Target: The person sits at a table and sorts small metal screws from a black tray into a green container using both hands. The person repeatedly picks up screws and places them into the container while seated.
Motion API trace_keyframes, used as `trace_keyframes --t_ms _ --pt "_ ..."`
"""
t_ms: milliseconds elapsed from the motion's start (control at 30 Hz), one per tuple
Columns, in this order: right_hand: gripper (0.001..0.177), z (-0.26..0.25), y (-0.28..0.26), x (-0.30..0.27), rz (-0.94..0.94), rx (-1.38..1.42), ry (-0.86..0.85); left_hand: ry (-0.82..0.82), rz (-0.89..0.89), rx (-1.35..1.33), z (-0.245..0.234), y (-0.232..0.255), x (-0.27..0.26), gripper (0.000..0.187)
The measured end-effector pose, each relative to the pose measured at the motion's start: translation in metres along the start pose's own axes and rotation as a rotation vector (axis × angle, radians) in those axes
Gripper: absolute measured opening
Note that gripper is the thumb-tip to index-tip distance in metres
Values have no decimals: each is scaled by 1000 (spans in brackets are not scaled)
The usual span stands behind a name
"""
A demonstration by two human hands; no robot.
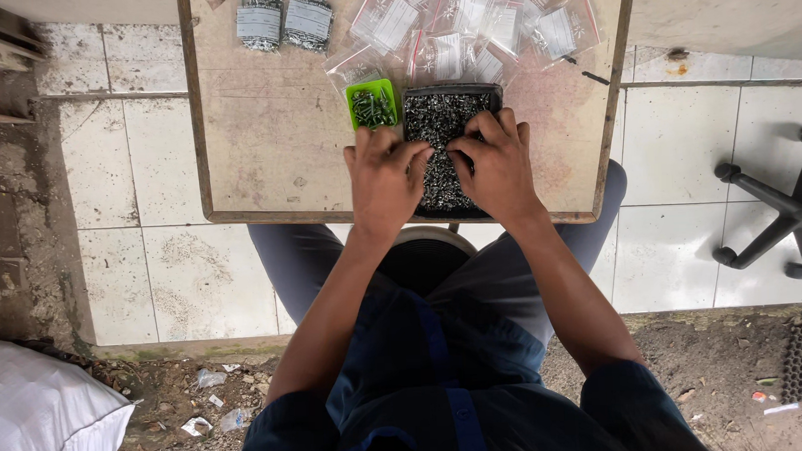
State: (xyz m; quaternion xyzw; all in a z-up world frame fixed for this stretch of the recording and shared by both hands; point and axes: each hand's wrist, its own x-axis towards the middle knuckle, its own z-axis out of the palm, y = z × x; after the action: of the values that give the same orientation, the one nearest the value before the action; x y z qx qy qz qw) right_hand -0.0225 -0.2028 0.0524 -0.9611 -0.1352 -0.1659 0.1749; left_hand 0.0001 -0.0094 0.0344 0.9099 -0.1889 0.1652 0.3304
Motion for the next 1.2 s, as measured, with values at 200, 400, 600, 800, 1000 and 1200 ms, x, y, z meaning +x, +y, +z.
trace_keyframes --t_ms 200,400,600,800,1000,1200 --pt "11 0 -2 -2 56 52 -49 162 -53 -46 -25 -41 15 14" --pt "11 -1 -8 -1 87 -9 -88 237 -59 -102 -40 -45 21 7" --pt "13 1 -6 -1 135 12 -8 261 -53 -69 -46 -48 22 4" --pt "11 -55 -46 36 -20 296 305 155 -106 68 -43 -61 24 20" --pt "21 -12 -57 75 -164 375 292 141 -44 -29 -55 -37 16 19" --pt "21 -22 2 29 -21 263 5 -18 40 -52 -12 -9 -13 18"
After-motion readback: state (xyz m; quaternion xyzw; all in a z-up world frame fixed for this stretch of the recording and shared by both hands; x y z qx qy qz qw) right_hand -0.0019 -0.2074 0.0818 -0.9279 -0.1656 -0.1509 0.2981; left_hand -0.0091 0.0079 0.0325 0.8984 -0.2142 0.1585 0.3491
